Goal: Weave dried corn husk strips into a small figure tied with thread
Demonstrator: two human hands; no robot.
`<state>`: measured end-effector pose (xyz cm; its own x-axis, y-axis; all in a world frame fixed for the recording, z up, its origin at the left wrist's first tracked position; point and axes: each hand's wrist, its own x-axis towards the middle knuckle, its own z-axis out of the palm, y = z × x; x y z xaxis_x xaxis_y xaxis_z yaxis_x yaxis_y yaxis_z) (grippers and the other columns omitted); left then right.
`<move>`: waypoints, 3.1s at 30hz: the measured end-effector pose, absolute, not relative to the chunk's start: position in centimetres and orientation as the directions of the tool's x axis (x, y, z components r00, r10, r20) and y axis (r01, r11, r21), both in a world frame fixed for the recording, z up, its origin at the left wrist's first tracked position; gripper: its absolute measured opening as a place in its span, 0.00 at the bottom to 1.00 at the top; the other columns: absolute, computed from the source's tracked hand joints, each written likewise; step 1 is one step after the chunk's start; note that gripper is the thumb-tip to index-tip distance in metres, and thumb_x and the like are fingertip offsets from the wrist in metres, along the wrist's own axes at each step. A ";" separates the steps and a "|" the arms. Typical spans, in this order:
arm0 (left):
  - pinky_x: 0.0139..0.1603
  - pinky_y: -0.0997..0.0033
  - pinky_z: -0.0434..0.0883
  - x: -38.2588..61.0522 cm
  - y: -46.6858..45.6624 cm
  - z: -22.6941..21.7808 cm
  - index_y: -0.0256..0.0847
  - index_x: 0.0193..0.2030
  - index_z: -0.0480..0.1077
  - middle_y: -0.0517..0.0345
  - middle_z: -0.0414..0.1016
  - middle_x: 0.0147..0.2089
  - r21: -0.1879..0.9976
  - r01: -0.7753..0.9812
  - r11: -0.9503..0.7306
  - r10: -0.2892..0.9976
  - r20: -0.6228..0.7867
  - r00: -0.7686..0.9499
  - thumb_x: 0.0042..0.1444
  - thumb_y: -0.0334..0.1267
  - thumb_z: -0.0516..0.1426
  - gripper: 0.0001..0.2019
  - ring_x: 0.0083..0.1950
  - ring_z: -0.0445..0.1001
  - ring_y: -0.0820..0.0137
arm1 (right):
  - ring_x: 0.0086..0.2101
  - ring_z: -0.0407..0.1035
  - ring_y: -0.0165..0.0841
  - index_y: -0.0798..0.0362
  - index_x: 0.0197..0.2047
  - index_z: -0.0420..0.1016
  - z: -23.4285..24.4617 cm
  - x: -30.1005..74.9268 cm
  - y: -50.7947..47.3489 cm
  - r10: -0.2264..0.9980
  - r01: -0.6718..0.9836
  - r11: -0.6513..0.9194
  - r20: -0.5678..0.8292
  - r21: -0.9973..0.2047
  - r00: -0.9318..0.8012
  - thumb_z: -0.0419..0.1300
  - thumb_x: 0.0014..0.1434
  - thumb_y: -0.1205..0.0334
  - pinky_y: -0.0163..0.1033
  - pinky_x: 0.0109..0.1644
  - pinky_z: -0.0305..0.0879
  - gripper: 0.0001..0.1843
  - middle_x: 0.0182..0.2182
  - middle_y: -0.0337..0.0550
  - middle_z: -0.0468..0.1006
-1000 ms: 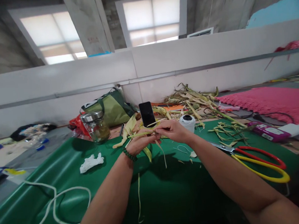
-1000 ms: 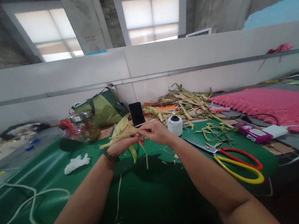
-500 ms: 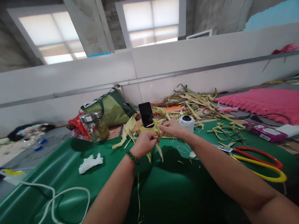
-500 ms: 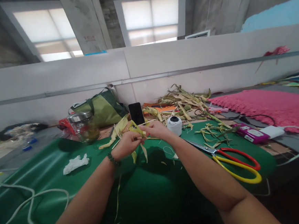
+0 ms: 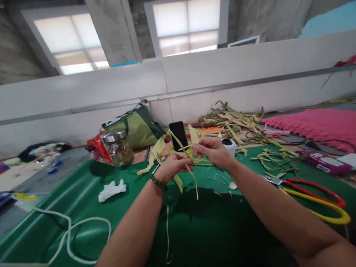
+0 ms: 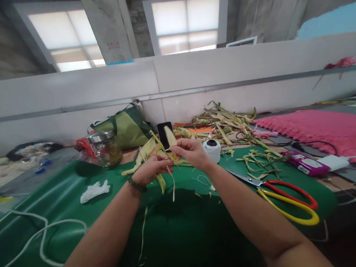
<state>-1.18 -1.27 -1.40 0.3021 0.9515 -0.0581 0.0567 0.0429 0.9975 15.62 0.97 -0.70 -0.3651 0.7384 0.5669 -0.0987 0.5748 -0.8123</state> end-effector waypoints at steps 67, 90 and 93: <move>0.23 0.75 0.51 0.3 -1.6 -1.9 0.38 0.15 0.62 0.66 0.56 0.16 0.812 0.476 -0.338 0.891 0.439 -0.115 0.40 0.38 0.55 0.09 0.22 0.55 0.77 | 0.20 0.65 0.28 0.54 0.25 0.75 -1.5 14.8 0.3 0.776 0.316 0.627 0.537 -0.712 -0.331 0.59 0.53 0.56 0.33 0.24 0.58 0.11 0.18 0.38 0.71; 0.31 0.71 0.59 0.6 -2.5 -1.2 0.40 0.23 0.64 0.60 0.66 0.23 0.404 0.879 -0.252 0.824 0.567 -0.025 0.52 0.31 0.54 0.08 0.28 0.66 0.70 | 0.31 0.72 0.33 0.53 0.42 0.70 -2.0 14.4 -0.5 0.566 0.396 0.816 0.724 -0.422 -0.394 0.51 0.62 0.62 0.35 0.35 0.64 0.09 0.31 0.45 0.78; 0.36 0.68 0.64 0.7 -2.8 -1.2 0.38 0.30 0.69 0.52 0.74 0.30 0.247 0.945 -0.213 0.848 0.528 0.053 0.55 0.29 0.52 0.06 0.36 0.72 0.65 | 0.27 0.70 0.32 0.53 0.40 0.71 -1.9 14.4 -0.2 0.637 0.401 0.766 0.674 -0.502 -0.374 0.51 0.62 0.60 0.35 0.32 0.62 0.10 0.28 0.42 0.77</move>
